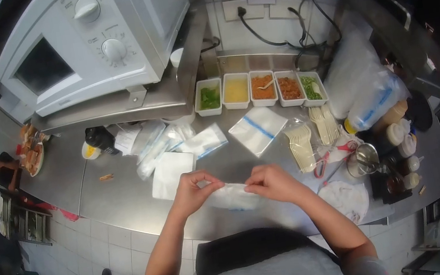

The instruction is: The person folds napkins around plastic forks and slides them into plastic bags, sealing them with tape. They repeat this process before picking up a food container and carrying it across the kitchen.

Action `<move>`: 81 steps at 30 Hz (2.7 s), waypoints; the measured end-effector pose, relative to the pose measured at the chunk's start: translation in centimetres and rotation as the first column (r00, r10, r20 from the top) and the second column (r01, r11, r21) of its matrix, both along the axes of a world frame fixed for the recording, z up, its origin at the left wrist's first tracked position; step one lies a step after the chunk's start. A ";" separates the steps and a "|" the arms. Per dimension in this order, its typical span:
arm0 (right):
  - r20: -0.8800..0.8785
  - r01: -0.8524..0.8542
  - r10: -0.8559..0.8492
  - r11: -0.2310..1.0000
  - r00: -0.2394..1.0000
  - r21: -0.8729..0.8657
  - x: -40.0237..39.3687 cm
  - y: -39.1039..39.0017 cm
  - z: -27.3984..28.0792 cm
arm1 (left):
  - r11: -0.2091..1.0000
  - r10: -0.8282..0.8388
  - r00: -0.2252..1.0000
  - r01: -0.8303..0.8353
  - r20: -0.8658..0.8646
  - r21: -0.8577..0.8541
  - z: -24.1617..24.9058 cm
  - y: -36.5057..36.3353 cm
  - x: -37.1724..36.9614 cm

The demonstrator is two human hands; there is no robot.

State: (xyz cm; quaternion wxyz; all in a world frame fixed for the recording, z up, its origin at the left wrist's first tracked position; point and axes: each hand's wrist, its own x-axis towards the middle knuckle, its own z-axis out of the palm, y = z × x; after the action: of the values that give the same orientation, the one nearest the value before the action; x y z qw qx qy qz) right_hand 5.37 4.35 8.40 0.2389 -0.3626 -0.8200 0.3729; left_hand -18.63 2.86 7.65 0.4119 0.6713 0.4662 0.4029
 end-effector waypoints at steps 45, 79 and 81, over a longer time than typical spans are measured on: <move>0.121 0.773 -0.945 0.317 0.302 0.549 17.0 -10.0 -12.8 | 0.687 0.726 0.399 -0.456 -0.560 0.566 -10.3 11.7 -9.3; 0.286 0.631 -0.686 0.728 0.669 0.269 16.1 -0.1 -13.1 | 0.727 0.221 0.487 0.495 -0.845 0.476 -12.0 13.3 36.9; 0.260 0.647 -0.683 0.730 0.683 0.218 16.6 0.5 -14.1 | 0.788 0.138 0.434 0.496 -0.890 0.364 -11.1 13.2 37.9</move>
State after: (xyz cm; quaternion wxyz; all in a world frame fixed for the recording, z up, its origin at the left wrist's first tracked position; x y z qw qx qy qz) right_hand 21.94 4.82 -5.68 0.2396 -0.6779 -0.6784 0.1510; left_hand 19.30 16.07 -3.47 -0.0762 0.9182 0.3833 0.0647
